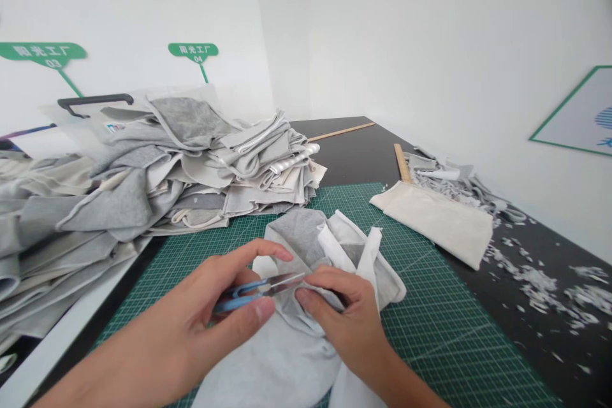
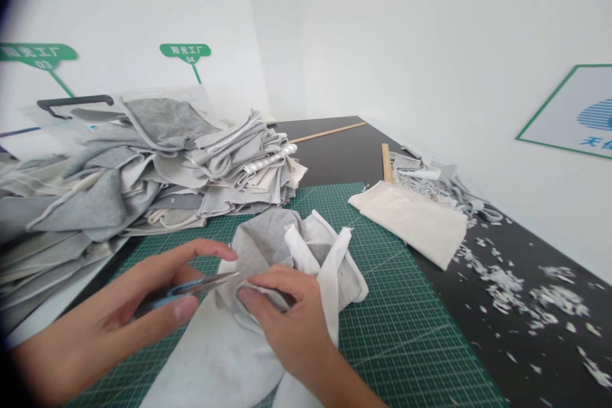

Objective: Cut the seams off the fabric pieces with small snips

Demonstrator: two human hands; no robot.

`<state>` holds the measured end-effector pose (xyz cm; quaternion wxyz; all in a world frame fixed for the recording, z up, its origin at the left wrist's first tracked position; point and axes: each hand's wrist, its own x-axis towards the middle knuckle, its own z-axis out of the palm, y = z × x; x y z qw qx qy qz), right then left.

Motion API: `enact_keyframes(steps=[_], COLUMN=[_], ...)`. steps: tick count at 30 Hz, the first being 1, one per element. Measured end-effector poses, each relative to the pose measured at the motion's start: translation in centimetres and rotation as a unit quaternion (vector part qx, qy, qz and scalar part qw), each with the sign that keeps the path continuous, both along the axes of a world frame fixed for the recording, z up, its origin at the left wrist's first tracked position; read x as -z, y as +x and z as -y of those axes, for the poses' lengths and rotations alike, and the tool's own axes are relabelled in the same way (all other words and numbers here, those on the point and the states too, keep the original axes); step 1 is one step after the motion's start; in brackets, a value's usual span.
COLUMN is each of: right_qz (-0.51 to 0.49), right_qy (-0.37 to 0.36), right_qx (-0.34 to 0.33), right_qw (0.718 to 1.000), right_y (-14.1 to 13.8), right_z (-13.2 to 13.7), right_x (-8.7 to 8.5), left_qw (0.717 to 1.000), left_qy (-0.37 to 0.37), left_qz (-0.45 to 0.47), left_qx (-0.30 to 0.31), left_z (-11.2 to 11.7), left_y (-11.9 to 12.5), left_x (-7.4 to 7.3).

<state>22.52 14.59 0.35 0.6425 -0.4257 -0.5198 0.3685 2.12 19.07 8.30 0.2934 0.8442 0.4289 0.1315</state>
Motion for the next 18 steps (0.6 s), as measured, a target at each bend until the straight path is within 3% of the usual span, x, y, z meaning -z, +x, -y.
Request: enact_keyframes(steps=[5, 14, 18], right_qz=[0.0, -0.026, -0.033], right_qy=[-0.004, 0.02, 0.031], right_qx=[0.005, -0.002, -0.01], right_qw=[1.0, 0.999, 0.999], right_y=[0.1, 0.1, 0.1], right_z=[0.0, -0.1, -0.2], right_x=[-0.2, 0.0, 0.3], left_qw=[0.993, 0.97, 0.962], left_qy=[0.107, 0.224, 0.257], left_qz=[-0.056, -0.096, -0.091], left_qx=[0.009, 0.015, 0.026], left_z=[1.1, 1.3, 1.1], left_y=[1.2, 0.9, 0.9], left_x=[-1.1, 1.6, 2.2])
